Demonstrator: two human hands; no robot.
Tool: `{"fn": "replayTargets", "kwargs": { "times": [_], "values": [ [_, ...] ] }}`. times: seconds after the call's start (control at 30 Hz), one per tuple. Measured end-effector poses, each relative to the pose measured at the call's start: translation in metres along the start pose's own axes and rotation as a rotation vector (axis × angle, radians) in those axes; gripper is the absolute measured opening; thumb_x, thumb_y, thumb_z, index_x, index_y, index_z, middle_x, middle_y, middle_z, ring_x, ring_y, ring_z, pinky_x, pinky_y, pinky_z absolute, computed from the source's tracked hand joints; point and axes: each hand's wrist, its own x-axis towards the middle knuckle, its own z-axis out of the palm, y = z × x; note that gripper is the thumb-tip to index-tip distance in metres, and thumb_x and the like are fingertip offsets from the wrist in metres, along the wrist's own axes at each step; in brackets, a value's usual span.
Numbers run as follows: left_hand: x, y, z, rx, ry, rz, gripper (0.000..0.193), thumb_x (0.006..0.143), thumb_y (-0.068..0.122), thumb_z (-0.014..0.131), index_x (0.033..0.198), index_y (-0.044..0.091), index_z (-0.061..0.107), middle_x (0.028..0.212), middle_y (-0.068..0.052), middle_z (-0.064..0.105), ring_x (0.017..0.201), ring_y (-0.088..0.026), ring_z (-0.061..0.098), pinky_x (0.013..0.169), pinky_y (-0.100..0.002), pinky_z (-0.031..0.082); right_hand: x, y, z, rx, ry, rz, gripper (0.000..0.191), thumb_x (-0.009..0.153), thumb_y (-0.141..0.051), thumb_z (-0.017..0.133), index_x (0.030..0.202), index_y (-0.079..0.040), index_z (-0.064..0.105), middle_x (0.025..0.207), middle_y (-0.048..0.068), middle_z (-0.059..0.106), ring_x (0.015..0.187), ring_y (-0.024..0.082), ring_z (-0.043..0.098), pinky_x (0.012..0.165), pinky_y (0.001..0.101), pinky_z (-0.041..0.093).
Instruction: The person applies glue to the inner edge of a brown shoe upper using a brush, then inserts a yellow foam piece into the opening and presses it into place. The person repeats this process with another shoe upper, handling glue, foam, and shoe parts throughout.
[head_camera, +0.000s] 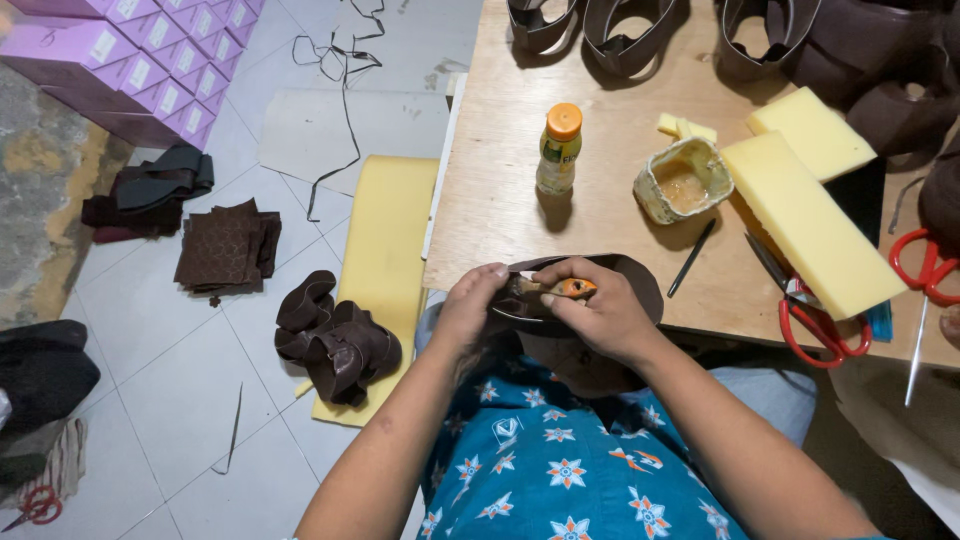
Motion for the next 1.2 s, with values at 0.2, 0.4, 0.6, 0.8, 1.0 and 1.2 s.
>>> {"fn": "replayTargets", "kwargs": {
  "times": [0.2, 0.4, 0.6, 0.8, 1.0, 1.2],
  "values": [
    [-0.001, -0.016, -0.009, 0.105, -0.052, 0.011, 0.048, 0.095, 0.029, 0.066, 0.137, 0.006, 0.062, 0.107, -0.005, 0.072, 0.079, -0.012, 0.063, 0.057, -0.024, 0.046, -0.011, 0.027, -0.006, 0.126, 0.022, -0.009, 0.019, 0.086, -0.006, 0.067, 0.105, -0.001, 0.067, 0.108, 0.008, 0.074, 0.1, 0.014, 0.068, 0.091, 0.0285, 0.053],
    [0.001, -0.026, -0.013, 0.068, 0.072, -0.106, 0.051, 0.093, 0.029, 0.058, 0.137, 0.004, 0.058, 0.105, -0.005, 0.071, 0.081, -0.011, 0.071, 0.062, -0.028, 0.062, -0.014, 0.046, -0.007, 0.091, -0.086, -0.151, 0.017, 0.084, -0.002, 0.064, 0.1, -0.001, 0.065, 0.109, 0.008, 0.073, 0.105, 0.016, 0.069, 0.094, 0.0308, 0.054],
    [-0.009, -0.03, -0.003, 0.048, 0.086, -0.078, 0.054, 0.094, 0.029, 0.057, 0.141, 0.004, 0.059, 0.1, -0.002, 0.072, 0.072, -0.007, 0.064, 0.054, -0.021, 0.051, -0.026, 0.051, -0.015, 0.198, 0.053, -0.035, 0.017, 0.08, 0.002, 0.063, 0.097, -0.001, 0.065, 0.108, 0.01, 0.073, 0.102, 0.018, 0.067, 0.094, 0.0306, 0.053],
    [-0.015, -0.031, 0.007, 0.068, -0.034, -0.045, 0.052, 0.098, 0.03, 0.058, 0.141, 0.002, 0.063, 0.103, -0.008, 0.071, 0.068, -0.008, 0.055, 0.052, -0.022, 0.042, -0.041, 0.047, -0.039, 0.253, 0.037, -0.087, 0.016, 0.078, 0.006, 0.06, 0.093, 0.0, 0.063, 0.106, 0.012, 0.069, 0.103, 0.019, 0.066, 0.094, 0.0309, 0.052],
    [-0.026, -0.01, -0.006, -0.163, -0.069, -0.04, 0.054, 0.098, 0.024, 0.055, 0.144, -0.004, 0.052, 0.124, -0.021, 0.069, 0.107, -0.025, 0.071, 0.094, -0.034, 0.06, -0.072, 0.017, -0.1, 0.435, 0.344, -0.135, 0.018, 0.081, 0.008, 0.055, 0.092, -0.003, 0.061, 0.104, 0.013, 0.064, 0.104, 0.024, 0.067, 0.092, 0.0364, 0.056],
    [-0.029, -0.012, -0.008, -0.064, -0.079, -0.069, 0.051, 0.099, 0.024, 0.053, 0.146, 0.004, 0.052, 0.122, -0.011, 0.07, 0.103, -0.017, 0.07, 0.087, -0.033, 0.058, -0.102, -0.011, -0.158, 0.61, 0.368, -0.351, 0.012, 0.095, -0.014, 0.058, 0.106, -0.011, 0.063, 0.098, 0.009, 0.066, 0.088, 0.019, 0.07, 0.087, 0.0361, 0.062]
  ]
}}
